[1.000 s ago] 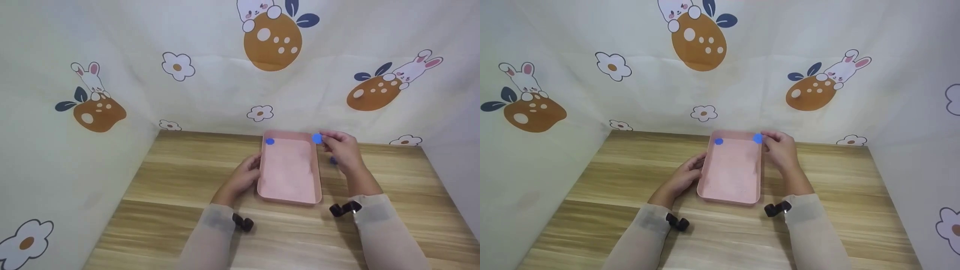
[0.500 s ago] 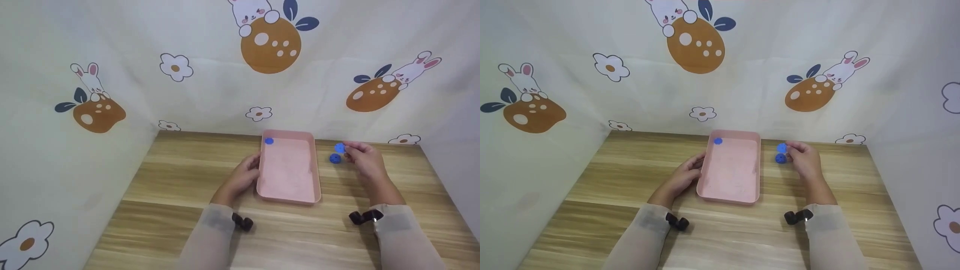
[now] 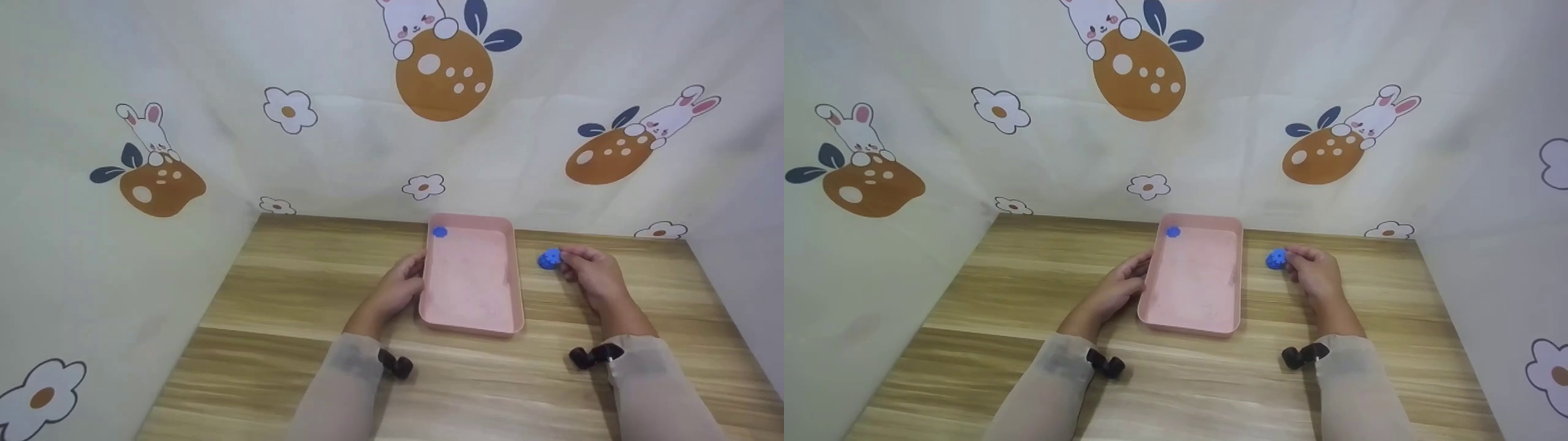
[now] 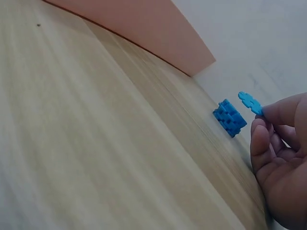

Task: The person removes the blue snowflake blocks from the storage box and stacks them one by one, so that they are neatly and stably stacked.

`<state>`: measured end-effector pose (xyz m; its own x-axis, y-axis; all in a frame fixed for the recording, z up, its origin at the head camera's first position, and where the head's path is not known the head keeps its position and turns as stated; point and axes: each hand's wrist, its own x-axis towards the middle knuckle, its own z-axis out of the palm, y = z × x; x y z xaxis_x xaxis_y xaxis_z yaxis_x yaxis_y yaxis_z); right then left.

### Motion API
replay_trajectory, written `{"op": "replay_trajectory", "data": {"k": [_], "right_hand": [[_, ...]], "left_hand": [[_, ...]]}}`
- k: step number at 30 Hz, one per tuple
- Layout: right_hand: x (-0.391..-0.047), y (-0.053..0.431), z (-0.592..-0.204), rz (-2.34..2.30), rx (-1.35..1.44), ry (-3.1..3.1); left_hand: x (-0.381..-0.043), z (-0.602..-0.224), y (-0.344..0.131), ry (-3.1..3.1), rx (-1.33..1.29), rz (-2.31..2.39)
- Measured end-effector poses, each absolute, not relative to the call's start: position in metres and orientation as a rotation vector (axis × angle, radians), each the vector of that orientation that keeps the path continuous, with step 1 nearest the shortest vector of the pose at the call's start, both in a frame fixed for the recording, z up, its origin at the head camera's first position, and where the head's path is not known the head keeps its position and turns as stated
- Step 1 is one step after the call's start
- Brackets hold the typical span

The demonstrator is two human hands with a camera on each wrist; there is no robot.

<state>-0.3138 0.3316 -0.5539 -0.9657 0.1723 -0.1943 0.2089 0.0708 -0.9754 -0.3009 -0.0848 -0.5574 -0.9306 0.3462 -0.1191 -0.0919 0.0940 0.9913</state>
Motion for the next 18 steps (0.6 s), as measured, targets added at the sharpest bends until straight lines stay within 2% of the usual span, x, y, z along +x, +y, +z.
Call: {"op": "replay_trajectory", "data": {"k": [18], "right_hand": [[-0.3137, 0.3258, -0.5542, -1.871, 0.436, 2.468]], "left_hand": [[-0.3018, -0.5585, -0.0849, 2.052, 0.238, 1.896]]}}
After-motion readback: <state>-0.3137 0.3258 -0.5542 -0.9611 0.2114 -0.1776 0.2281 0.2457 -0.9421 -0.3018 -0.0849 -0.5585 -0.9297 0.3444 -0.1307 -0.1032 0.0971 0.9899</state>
